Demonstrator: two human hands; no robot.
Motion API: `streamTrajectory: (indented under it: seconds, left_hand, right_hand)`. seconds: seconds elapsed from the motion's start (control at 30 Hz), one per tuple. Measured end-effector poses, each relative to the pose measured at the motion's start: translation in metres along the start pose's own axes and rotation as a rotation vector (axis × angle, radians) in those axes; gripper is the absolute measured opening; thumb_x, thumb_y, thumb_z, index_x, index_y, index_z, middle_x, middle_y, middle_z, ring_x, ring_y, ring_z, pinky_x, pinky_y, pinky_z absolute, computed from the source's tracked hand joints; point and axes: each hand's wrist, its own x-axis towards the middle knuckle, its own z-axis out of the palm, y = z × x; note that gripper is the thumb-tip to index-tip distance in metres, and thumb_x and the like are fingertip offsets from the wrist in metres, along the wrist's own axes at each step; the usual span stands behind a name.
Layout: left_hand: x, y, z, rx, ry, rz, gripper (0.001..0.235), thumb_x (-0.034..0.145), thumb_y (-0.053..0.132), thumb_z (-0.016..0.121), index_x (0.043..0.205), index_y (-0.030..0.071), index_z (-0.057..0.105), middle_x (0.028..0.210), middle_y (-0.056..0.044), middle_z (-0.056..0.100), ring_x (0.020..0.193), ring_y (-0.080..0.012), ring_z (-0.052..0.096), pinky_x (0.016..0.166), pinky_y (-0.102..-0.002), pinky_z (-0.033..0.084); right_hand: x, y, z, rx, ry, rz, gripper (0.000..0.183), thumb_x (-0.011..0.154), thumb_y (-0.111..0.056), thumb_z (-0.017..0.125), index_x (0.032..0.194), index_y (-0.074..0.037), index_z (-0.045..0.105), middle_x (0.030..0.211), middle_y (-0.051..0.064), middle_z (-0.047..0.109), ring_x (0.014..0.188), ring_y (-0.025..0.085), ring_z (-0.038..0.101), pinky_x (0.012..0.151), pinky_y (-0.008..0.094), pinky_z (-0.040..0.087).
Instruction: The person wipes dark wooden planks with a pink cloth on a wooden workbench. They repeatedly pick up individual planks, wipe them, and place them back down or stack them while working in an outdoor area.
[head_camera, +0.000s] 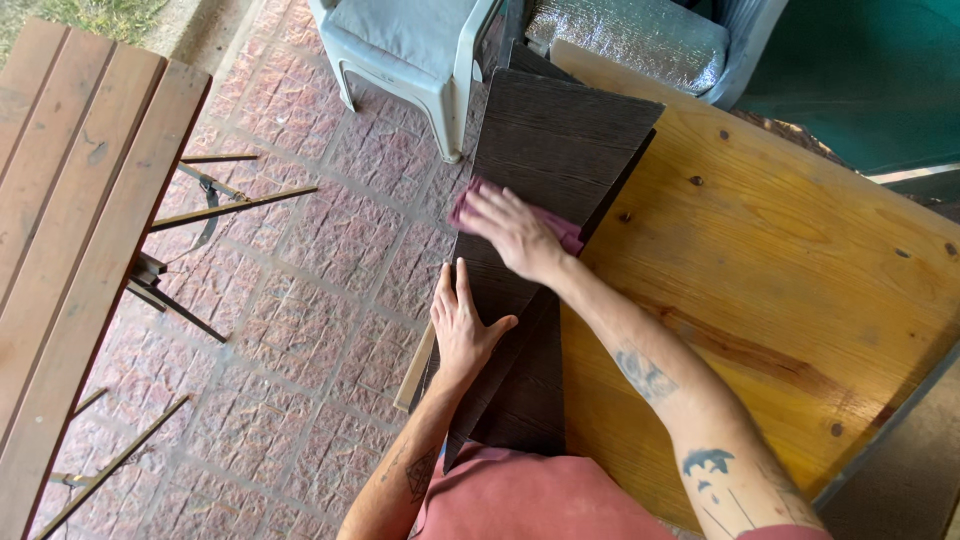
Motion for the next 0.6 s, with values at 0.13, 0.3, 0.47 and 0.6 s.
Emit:
streamTrajectory:
  seconds: [0.13,0.3,0.47,0.6]
  left_hand:
    - [0.001,0.001,-0.002,0.0,-0.019,0.001,0.123,0.067,0.051,0.089,0.164,0.019,0.021,0.163,-0.024,0.02,0.149,-0.045,0.028,0.118,-0.055,0.025]
    - [0.002,-0.002,-0.001,0.008,-0.039,0.013,0.11,0.069,0.053,0.088,0.16,0.024,0.034,0.164,-0.022,0.017,0.149,-0.0446,0.025,0.118,-0.056,0.024]
    - [0.004,-0.002,-0.001,0.023,-0.052,-0.008,0.11,0.068,0.055,0.088,0.16,0.029,0.032,0.164,-0.021,0.015,0.15,-0.0436,0.025,0.118,-0.055,0.025]
    - [0.005,0.0,-0.001,0.019,-0.06,-0.01,0.11,0.069,0.056,0.086,0.16,0.03,0.031,0.164,-0.02,0.014,0.15,-0.0431,0.024,0.118,-0.055,0.025]
  right_hand:
    - [-0.037,-0.009,-0.03,0.012,-0.123,-0.081,0.053,0.101,-0.007,0.051,0.15,-0.027,0.05,0.162,0.005,0.042,0.15,0.028,0.035,0.123,0.051,0.028]
    - [-0.046,0.046,-0.052,0.006,-0.099,-0.041,0.051,0.101,-0.004,0.054,0.146,-0.028,0.054,0.163,0.0,0.039,0.15,0.024,0.035,0.122,0.048,0.031]
    - [0.009,0.098,-0.047,0.022,-0.004,0.12,0.044,0.104,-0.003,0.053,0.144,-0.019,0.057,0.161,0.008,0.041,0.149,0.034,0.034,0.119,0.059,0.031]
    - [0.057,0.107,-0.018,-0.047,0.054,0.17,0.049,0.107,-0.011,0.051,0.153,-0.027,0.049,0.16,0.008,0.042,0.148,0.034,0.036,0.117,0.06,0.031]
